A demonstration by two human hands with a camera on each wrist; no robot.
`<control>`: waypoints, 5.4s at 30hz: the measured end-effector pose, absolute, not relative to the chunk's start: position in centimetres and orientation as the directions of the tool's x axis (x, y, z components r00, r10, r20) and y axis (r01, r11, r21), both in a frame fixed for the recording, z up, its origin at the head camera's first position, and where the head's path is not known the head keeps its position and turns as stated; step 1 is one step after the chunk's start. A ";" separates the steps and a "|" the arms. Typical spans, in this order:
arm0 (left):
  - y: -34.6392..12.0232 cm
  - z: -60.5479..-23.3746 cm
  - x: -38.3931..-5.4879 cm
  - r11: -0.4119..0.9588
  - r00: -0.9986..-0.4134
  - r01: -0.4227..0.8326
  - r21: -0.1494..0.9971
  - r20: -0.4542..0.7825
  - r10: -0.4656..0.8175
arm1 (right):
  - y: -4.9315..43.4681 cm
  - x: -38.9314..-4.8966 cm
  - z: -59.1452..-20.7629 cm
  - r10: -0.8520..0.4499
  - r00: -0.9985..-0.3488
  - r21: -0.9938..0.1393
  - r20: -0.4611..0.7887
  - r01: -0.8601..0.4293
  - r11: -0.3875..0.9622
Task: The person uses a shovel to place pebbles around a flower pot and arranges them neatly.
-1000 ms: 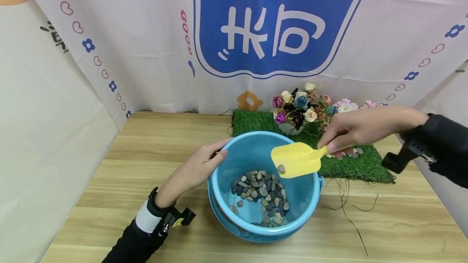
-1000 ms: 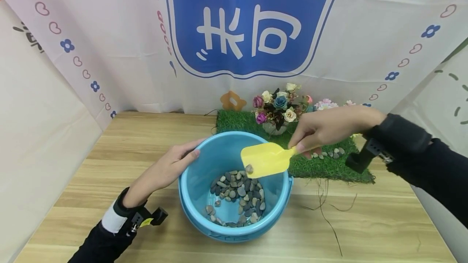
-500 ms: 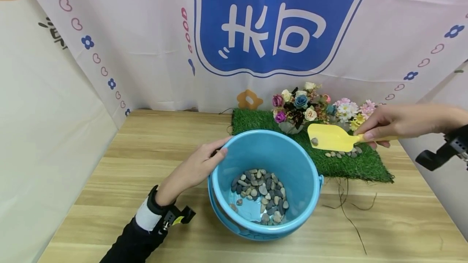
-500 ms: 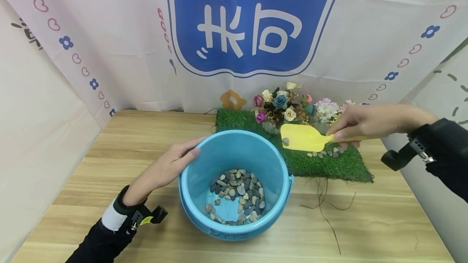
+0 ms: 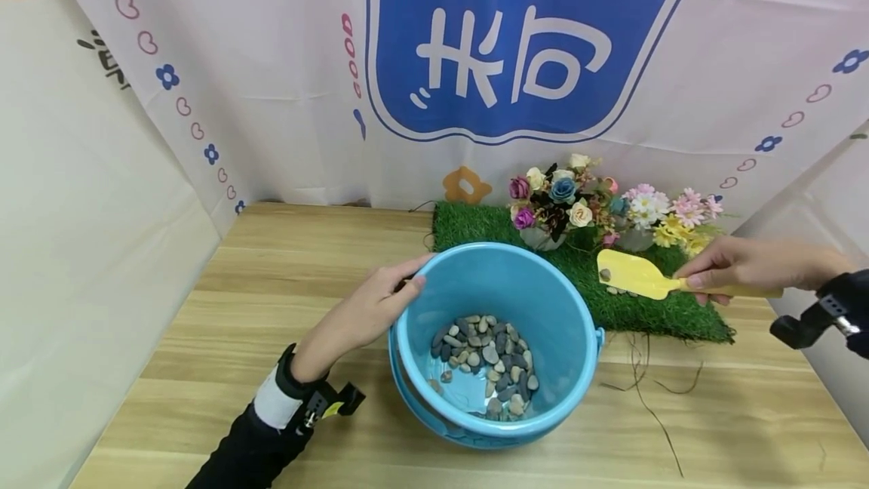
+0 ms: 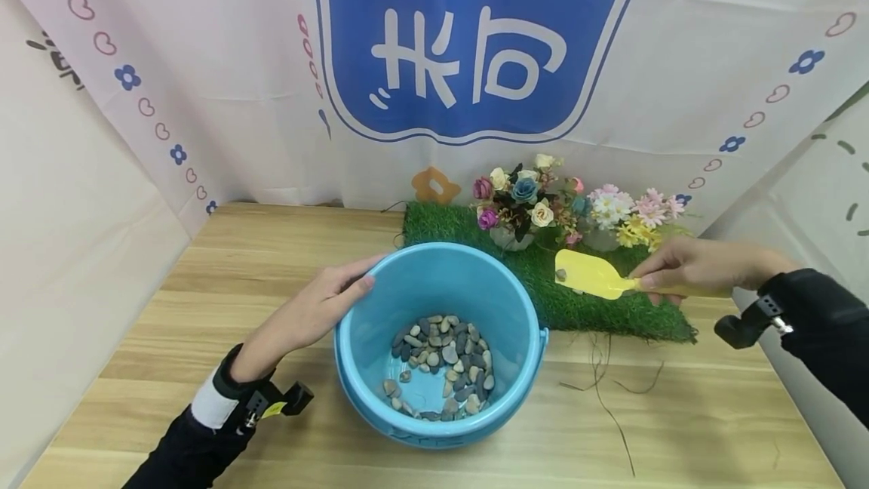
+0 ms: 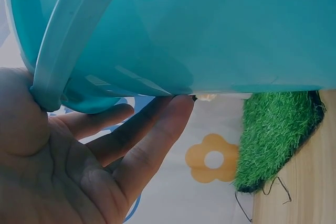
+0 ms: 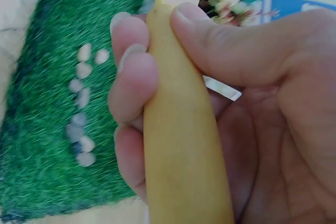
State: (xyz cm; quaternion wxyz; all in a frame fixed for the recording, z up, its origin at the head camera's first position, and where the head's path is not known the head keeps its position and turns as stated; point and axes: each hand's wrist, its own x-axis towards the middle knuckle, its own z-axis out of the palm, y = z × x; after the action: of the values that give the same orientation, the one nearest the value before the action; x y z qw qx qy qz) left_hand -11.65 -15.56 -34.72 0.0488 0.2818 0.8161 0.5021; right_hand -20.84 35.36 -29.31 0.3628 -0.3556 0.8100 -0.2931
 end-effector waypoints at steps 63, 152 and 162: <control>-15.5 -34.8 -11.5 0.307 -0.842 0.374 0.875 0.182 0.508 | 34.1 -20.1 -29.6 -0.744 -0.562 -0.602 -0.361 -0.469 0.647; -15.5 -34.3 -11.4 0.335 -0.832 0.411 0.848 0.199 0.517 | 4.2 -20.0 -33.5 -0.512 -0.200 -0.124 -0.835 -0.839 0.530; -15.5 -34.8 -11.6 0.324 -0.821 0.426 0.845 0.211 0.530 | 3.8 -18.2 -31.1 -0.591 -0.169 -0.230 -0.789 -0.810 0.539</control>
State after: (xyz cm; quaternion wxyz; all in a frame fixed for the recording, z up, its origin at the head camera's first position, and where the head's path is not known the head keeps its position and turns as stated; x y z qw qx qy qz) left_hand -11.60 -15.47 -34.81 0.0517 0.2943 0.8121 0.5012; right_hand -18.24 3.75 -31.09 0.4471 -0.4641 0.7547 0.1228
